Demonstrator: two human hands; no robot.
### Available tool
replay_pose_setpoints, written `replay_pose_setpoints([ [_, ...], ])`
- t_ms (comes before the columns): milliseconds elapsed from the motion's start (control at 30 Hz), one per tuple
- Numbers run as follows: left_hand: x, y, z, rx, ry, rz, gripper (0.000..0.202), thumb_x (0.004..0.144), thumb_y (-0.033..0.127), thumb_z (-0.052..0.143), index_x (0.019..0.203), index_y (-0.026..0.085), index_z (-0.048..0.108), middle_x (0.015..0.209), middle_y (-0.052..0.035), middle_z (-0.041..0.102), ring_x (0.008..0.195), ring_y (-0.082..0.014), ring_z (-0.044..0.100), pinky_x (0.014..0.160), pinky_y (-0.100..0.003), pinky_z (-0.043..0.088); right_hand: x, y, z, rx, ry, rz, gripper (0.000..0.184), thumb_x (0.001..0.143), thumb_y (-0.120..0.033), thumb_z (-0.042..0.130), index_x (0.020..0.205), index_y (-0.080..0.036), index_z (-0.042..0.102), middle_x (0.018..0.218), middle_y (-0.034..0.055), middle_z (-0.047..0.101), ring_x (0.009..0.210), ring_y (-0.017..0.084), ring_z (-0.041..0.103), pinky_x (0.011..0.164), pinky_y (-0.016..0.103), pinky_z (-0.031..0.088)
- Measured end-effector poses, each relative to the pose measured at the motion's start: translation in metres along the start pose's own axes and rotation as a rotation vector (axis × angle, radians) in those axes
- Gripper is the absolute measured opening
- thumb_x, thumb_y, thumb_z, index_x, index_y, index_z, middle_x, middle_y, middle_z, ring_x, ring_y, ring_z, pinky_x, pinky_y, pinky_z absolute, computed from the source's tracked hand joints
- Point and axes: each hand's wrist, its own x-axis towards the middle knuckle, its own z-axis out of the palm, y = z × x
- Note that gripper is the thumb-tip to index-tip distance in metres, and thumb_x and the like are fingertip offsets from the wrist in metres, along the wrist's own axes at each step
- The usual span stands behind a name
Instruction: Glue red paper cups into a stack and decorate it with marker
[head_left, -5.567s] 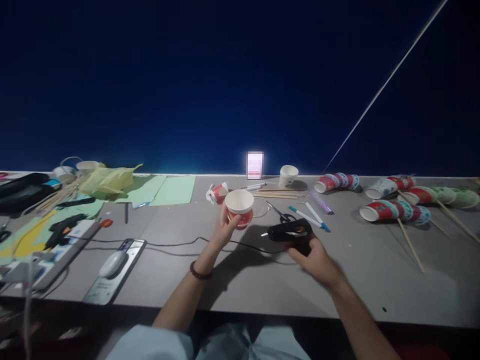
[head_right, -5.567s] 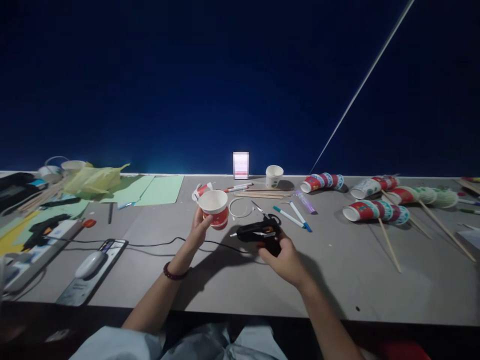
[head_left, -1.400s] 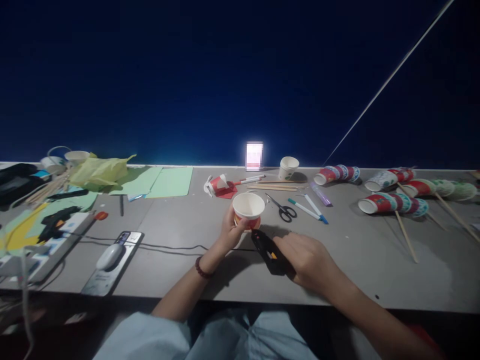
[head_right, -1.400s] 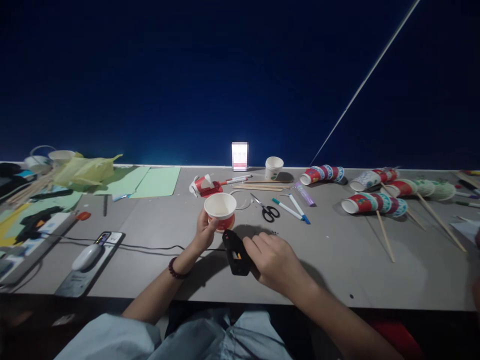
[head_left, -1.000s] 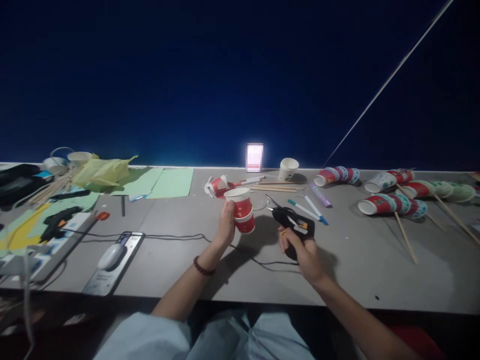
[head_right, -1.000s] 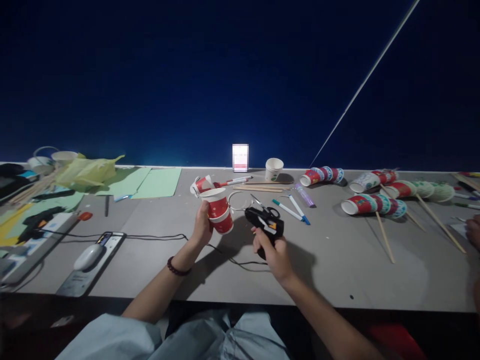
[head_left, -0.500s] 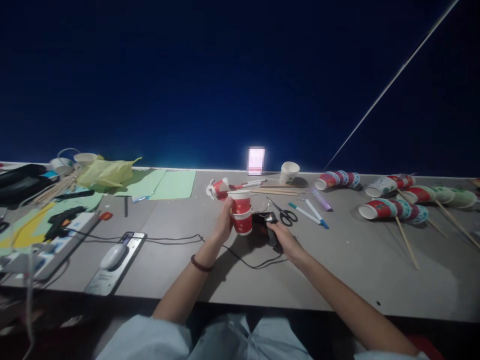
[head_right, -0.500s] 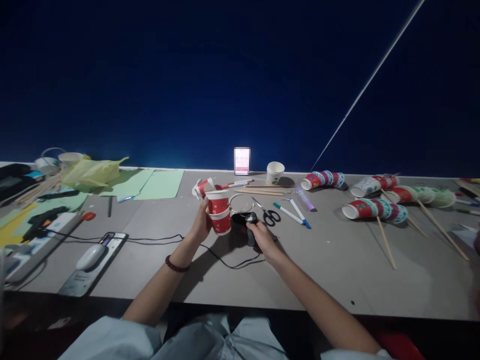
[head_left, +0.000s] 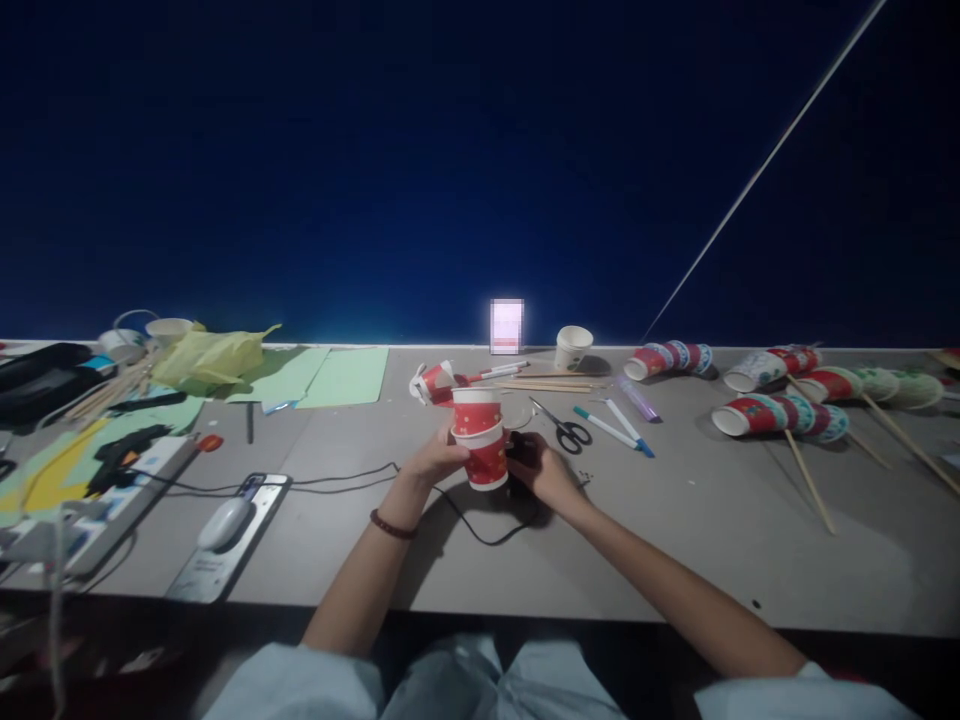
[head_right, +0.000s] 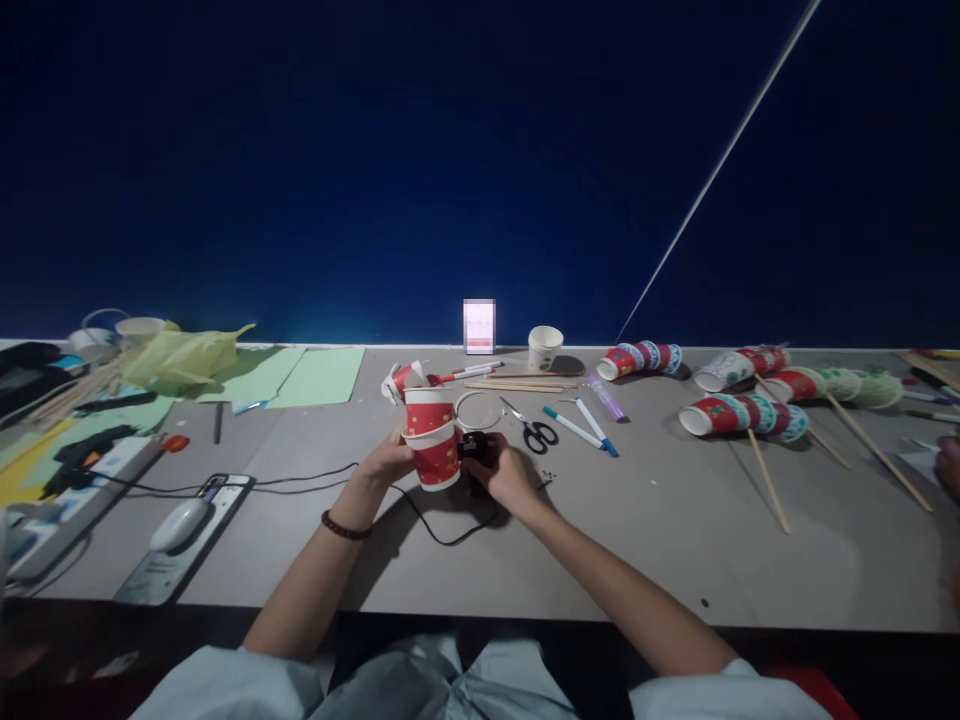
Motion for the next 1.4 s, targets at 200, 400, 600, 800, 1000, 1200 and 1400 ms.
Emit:
replay_pose_setpoints([
  [200,0.001,-0.007,0.001,-0.056,0.024,0.004,0.074,0.056,0.045,0.091,0.116,0.013,0.064,0.108,-0.0172,0.074,0.099,-0.0326,0.071,0.088,-0.043,0.054,0.002,-0.003,-0.009,-0.134,-0.031,-0.021,0.023,0.072,-0.029,0.073,0.091,-0.018,0.067,0.083,0.0066,0.077,0.075,0.022,0.072,0.065,0.029,0.053],
  [400,0.004,-0.004,0.005,-0.115,0.083,-0.005,0.078,0.052,0.058,0.09,0.111,0.011,0.068,0.1,-0.0147,0.075,0.085,-0.0267,0.072,0.084,-0.039,0.055,0.005,-0.001,-0.011,-0.217,-0.017,-0.098,0.024,0.068,-0.029,0.076,0.09,-0.021,0.072,0.073,0.0024,0.074,0.064,0.02,0.067,0.058,0.027,0.049],
  [600,0.004,0.014,0.01,-0.029,-0.014,0.053,0.075,0.063,0.061,0.083,0.122,0.018,0.068,0.109,-0.0133,0.074,0.095,-0.0276,0.071,0.083,-0.038,0.055,0.006,-0.046,-0.049,-0.182,0.129,-0.255,0.045,0.083,-0.053,0.06,0.109,-0.017,0.067,0.092,0.0067,0.067,0.065,0.015,0.057,0.06,0.028,0.048],
  [800,0.02,0.053,0.019,0.115,-0.171,0.103,0.067,0.069,0.057,0.08,0.124,0.02,0.069,0.125,-0.0144,0.068,0.107,-0.0301,0.067,0.087,-0.036,0.054,-0.037,-0.145,-0.097,-0.091,-0.043,-0.743,0.069,0.084,-0.064,0.06,0.141,-0.028,0.047,0.138,0.0107,0.054,0.114,0.027,0.061,0.09,0.041,0.054],
  [1000,0.042,0.081,0.035,0.245,-0.3,0.126,0.06,0.069,0.064,0.077,0.109,0.019,0.075,0.11,-0.014,0.073,0.09,-0.0269,0.07,0.08,-0.034,0.054,-0.069,-0.182,-0.087,-0.401,0.041,-0.876,0.095,0.073,-0.057,0.077,0.151,-0.028,0.032,0.153,0.0119,0.044,0.139,0.034,0.044,0.111,0.053,0.043],
  [1200,0.051,0.073,0.035,0.176,-0.29,0.133,0.054,0.067,0.065,0.076,0.097,0.021,0.078,0.087,-0.0096,0.074,0.083,-0.0276,0.071,0.077,-0.036,0.054,-0.065,-0.184,-0.075,-0.416,-0.004,-1.027,0.092,0.071,-0.055,0.08,0.147,-0.023,0.039,0.14,0.0128,0.058,0.131,0.032,0.054,0.111,0.049,0.046],
  [1400,0.054,0.067,0.032,0.07,-0.26,0.119,0.05,0.061,0.06,0.082,0.091,0.02,0.078,0.088,-0.0084,0.074,0.08,-0.0256,0.071,0.076,-0.034,0.054,-0.064,-0.183,-0.07,-0.434,0.06,-1.003,0.072,0.079,-0.032,0.077,0.143,-0.022,0.046,0.136,0.0115,0.061,0.126,0.029,0.058,0.104,0.045,0.052],
])
